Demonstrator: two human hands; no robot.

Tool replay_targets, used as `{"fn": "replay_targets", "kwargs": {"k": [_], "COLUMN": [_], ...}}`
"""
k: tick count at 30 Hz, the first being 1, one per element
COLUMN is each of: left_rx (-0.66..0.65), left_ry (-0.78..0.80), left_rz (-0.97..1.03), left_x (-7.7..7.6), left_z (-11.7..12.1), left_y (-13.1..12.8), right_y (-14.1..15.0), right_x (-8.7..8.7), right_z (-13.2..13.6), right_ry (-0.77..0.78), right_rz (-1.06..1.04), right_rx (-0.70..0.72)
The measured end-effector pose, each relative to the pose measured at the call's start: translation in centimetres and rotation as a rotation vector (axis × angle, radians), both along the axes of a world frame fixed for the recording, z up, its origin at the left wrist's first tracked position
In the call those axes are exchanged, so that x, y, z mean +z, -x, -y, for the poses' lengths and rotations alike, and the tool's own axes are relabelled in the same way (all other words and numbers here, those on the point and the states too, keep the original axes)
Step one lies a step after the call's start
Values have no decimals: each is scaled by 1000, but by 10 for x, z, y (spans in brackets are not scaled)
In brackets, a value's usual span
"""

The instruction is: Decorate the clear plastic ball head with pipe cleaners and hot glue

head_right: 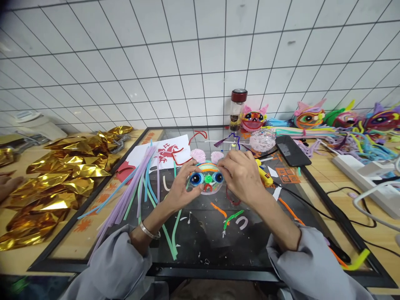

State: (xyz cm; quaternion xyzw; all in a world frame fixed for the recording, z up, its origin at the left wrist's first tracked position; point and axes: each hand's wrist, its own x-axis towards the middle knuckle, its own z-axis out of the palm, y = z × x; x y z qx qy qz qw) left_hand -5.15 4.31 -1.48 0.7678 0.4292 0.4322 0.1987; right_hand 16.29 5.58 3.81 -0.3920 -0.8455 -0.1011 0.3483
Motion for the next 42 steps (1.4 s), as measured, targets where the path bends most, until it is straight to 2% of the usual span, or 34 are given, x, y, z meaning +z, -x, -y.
{"fn": "replay_targets", "kwargs": {"k": [6, 15, 27, 35, 42], "left_rx": [4, -5, 4, -3, 0], "left_ry": [-5, -24, -9, -14, -33], "left_rz": [-20, -21, -31, -23, -28], "left_x": [1, 0, 0, 1, -2], "left_z": [1, 1, 1, 1, 0], "left_y": [0, 0, 1, 0, 1], "right_y": [3, 7, 8, 12, 13], "right_x": [-6, -14, -16, -18, -18], "right_z": [-1, -8, -8, -6, -5], "right_ry": [-81, -69, 11, 191, 226], "right_rz": [165, 210, 184, 44, -32], "right_rx": [-4, -44, -47, -101, -109]}}
